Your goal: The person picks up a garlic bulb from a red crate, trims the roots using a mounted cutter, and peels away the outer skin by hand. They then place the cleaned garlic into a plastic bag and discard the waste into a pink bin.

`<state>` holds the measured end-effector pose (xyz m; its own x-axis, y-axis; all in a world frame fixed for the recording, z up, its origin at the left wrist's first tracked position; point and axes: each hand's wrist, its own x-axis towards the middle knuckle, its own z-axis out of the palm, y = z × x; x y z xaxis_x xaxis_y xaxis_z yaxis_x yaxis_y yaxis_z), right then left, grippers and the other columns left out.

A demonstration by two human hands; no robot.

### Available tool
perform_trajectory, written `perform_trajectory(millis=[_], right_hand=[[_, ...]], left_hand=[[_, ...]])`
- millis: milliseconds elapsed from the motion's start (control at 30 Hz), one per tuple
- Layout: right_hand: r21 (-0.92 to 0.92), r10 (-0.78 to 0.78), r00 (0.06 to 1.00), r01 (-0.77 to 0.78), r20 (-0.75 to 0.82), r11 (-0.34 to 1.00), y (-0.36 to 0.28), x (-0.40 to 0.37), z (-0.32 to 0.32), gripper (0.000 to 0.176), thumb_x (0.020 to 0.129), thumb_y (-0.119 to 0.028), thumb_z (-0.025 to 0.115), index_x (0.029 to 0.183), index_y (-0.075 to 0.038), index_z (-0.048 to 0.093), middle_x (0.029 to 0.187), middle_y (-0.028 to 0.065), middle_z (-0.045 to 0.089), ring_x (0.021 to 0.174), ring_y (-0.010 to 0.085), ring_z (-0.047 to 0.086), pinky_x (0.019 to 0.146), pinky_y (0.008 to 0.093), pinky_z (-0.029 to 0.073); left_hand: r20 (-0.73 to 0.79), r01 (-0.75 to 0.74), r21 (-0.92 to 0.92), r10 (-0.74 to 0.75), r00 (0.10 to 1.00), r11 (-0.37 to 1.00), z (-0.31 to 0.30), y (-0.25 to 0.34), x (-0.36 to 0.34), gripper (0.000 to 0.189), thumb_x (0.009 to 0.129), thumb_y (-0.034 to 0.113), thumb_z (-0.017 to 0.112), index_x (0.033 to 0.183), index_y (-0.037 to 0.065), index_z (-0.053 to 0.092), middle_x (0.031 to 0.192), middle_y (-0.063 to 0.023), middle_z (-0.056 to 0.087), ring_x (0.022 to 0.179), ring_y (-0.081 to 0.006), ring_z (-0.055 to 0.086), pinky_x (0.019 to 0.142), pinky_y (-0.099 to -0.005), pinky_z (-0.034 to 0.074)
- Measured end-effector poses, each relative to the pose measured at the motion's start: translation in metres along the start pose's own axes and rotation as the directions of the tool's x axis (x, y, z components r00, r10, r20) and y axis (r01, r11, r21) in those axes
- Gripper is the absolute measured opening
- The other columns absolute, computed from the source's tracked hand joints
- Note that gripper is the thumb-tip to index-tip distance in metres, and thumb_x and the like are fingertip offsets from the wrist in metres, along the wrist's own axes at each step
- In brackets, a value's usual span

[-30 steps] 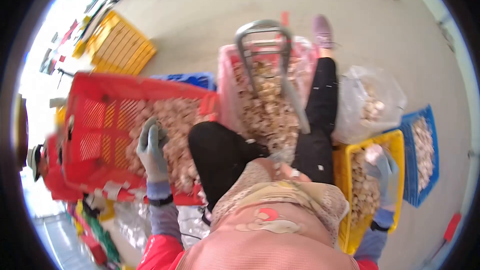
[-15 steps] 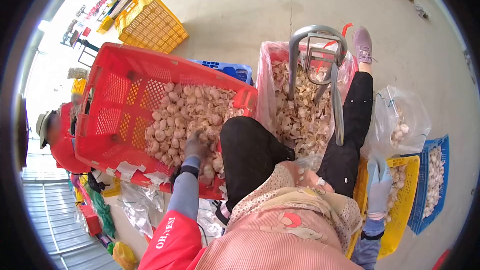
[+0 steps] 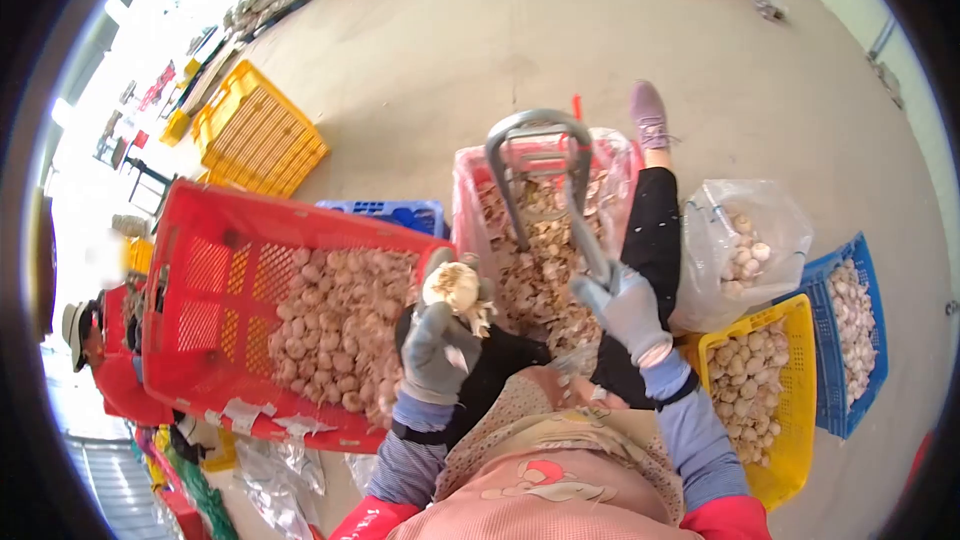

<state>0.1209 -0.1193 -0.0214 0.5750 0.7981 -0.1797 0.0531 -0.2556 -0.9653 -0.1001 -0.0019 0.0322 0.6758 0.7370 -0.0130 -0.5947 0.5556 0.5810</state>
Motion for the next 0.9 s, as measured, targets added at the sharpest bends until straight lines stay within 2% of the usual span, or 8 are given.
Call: perform_trajectory(millis=[133,233,300,533,667,767,867,900], right_hand=[[0.263,0.122,0.982,-0.157,0.145,0.952,-0.056,-0.033,-0.014,0.032,0.090,-0.020,0.067,0.113,0.000,0.063,0.082,0.0022,0.068,0.064,0.0064,0.060,0.058,0.0222,0.047],[0.191,0.227,0.950,-0.268,0.213,0.944,-0.066,-0.038,-0.023,0.029,0.091,-0.019,0.065,0.114,-0.001,0.062,0.084,0.0012,0.067,0.065,0.0050,0.059,0.058,0.0206,0.046],[0.207,0.149,0.971,-0.188,0.189,0.960,-0.076,-0.041,-0.021,0.029,0.093,-0.021,0.064,0.113,0.000,0.062,0.082,0.0014,0.066,0.065,0.0052,0.059,0.058,0.0209,0.046],[0.146,0.095,0.969,-0.130,0.229,0.981,-0.084,-0.040,-0.025,0.030,0.094,-0.021,0.063,0.112,0.003,0.061,0.080,0.0014,0.064,0.069,0.0063,0.061,0.060,0.0219,0.048],[0.356,0.169,0.966,-0.230,0.196,0.906,-0.090,-0.049,-0.024,0.025,0.096,-0.018,0.058,0.109,0.002,0.061,0.078,0.0032,0.063,0.066,0.0092,0.060,0.059,0.0254,0.049],[0.136,0.168,0.980,-0.182,0.105,0.974,-0.107,-0.054,-0.021,0.022,0.095,-0.017,0.057,0.103,0.002,0.062,0.073,0.0055,0.063,0.062,0.0125,0.063,0.057,0.0283,0.049],[-0.068,0.090,0.994,-0.086,0.061,0.994,-0.073,-0.040,-0.014,0.025,0.092,-0.023,0.061,0.099,0.001,0.061,0.069,0.0113,0.064,0.060,0.0231,0.066,0.056,0.0327,0.050],[-0.420,-0.207,0.978,0.182,-0.013,0.889,-0.054,-0.032,-0.010,0.029,0.090,-0.029,0.064,0.097,-0.001,0.061,0.071,0.0170,0.064,0.065,0.0344,0.065,0.057,0.0372,0.050]], left_hand=[[-0.006,0.067,0.020,-0.067,0.998,0.998,0.006,-0.053,0.025,0.058,0.091,0.011,0.058,0.144,0.007,0.036,0.137,-0.0121,0.049,0.118,-0.0263,0.056,0.099,-0.0403,0.046],[-0.090,0.056,0.124,-0.045,0.995,0.991,0.009,-0.073,0.044,0.067,0.085,0.006,0.068,0.144,0.003,0.037,0.131,-0.0067,0.052,0.116,-0.0175,0.053,0.099,-0.0314,0.044],[-0.157,0.053,0.187,-0.023,0.987,0.981,0.012,-0.079,0.056,0.076,0.080,0.008,0.075,0.144,0.000,0.036,0.127,-0.0060,0.054,0.112,-0.0141,0.054,0.097,-0.0287,0.045],[-0.227,0.119,0.211,-0.070,0.971,0.970,0.014,-0.087,0.065,0.071,0.080,0.007,0.076,0.141,-0.001,0.041,0.125,-0.0067,0.057,0.109,-0.0128,0.056,0.093,-0.0277,0.047],[-0.354,0.170,0.064,-0.137,0.925,0.983,0.016,-0.096,0.066,0.055,0.081,0.006,0.074,0.131,-0.001,0.051,0.116,-0.0043,0.062,0.098,-0.0111,0.061,0.087,-0.0252,0.049],[-0.362,0.158,-0.074,-0.175,0.916,0.985,0.034,-0.090,0.067,0.045,0.084,0.006,0.071,0.126,0.002,0.055,0.111,-0.0025,0.063,0.092,-0.0099,0.062,0.082,-0.0242,0.050],[-0.349,0.199,-0.016,-0.192,0.917,0.980,0.029,-0.087,0.070,0.036,0.088,0.009,0.068,0.122,0.005,0.057,0.109,-0.0025,0.063,0.091,-0.0102,0.062,0.081,-0.0243,0.050],[-0.321,0.177,-0.021,-0.174,0.931,0.984,0.027,-0.087,0.071,0.034,0.088,0.010,0.067,0.121,0.005,0.057,0.108,-0.0023,0.063,0.091,-0.0102,0.062,0.080,-0.0241,0.050]])
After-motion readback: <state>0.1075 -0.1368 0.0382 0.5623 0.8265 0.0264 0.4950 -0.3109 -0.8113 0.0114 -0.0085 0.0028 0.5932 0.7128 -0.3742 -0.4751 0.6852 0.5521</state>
